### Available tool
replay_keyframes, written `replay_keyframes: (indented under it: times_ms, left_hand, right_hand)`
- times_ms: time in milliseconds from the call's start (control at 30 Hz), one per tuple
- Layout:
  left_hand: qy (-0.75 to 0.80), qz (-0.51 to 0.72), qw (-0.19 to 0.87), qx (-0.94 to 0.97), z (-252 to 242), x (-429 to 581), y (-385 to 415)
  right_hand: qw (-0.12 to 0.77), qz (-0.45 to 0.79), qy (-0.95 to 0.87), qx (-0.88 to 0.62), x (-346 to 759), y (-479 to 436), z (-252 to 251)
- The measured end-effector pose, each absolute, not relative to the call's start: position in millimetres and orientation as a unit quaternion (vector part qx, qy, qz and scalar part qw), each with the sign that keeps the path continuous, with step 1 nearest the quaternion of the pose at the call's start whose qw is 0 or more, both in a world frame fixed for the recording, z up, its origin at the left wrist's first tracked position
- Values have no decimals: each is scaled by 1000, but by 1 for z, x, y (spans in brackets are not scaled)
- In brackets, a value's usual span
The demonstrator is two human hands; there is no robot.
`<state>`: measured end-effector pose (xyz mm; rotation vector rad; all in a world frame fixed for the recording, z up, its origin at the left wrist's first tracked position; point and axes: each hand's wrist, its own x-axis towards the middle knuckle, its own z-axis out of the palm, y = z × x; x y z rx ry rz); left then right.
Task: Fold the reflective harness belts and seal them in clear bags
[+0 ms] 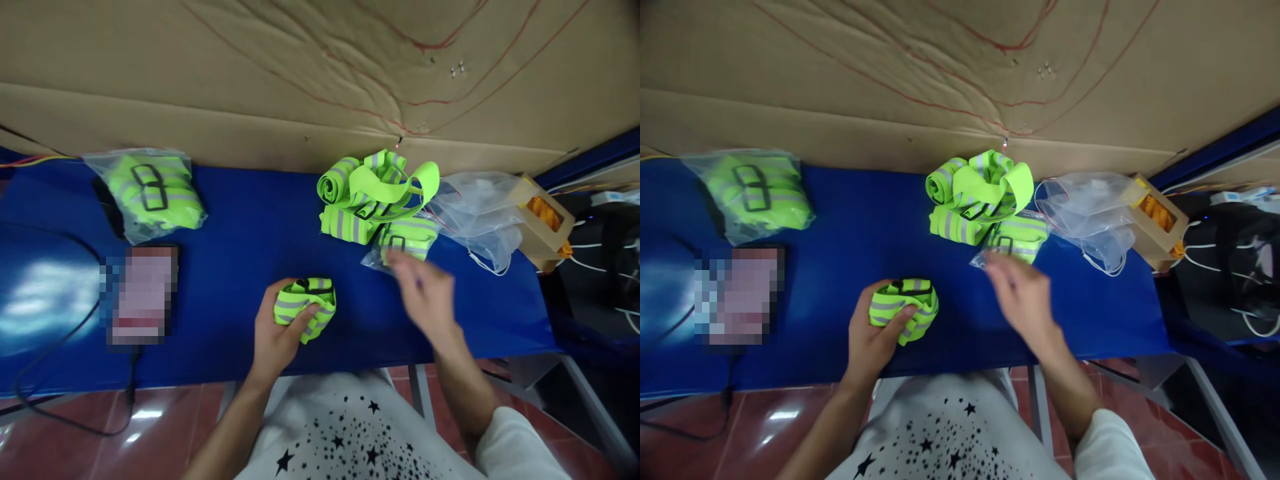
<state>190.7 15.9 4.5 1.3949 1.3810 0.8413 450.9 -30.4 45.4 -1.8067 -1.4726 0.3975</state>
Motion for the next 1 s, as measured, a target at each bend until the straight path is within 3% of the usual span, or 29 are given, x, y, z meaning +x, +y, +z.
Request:
replay_keyframes:
  times_ms: [100,233,300,467,567,767,1000]
  left_hand:
    - [575,355,514,527,5,187,22]
    - [539,352,621,447,6,190,25]
    - [510,341,686,392,9,197,22]
    - [379,288,836,272,24,219,7]
    - [327,265,870,257,28,227,1]
    - [360,283,829,321,26,217,3]
    - [433,282,805,292,22,194,-1]
  right_hand:
    - [325,-79,-474,-815,516,-5,50]
    - [231,-119,-455,-852,579,27,46]
    - [251,-140,-440,-851,581,27,44]
    - [394,-288,-427,-762,500,-28,43]
    - [428,-196,-497,-729,439,-66,42]
    - [407,140,-606,-669,397,-82,27]
    - [388,320,-623,-599,398,-61,26]
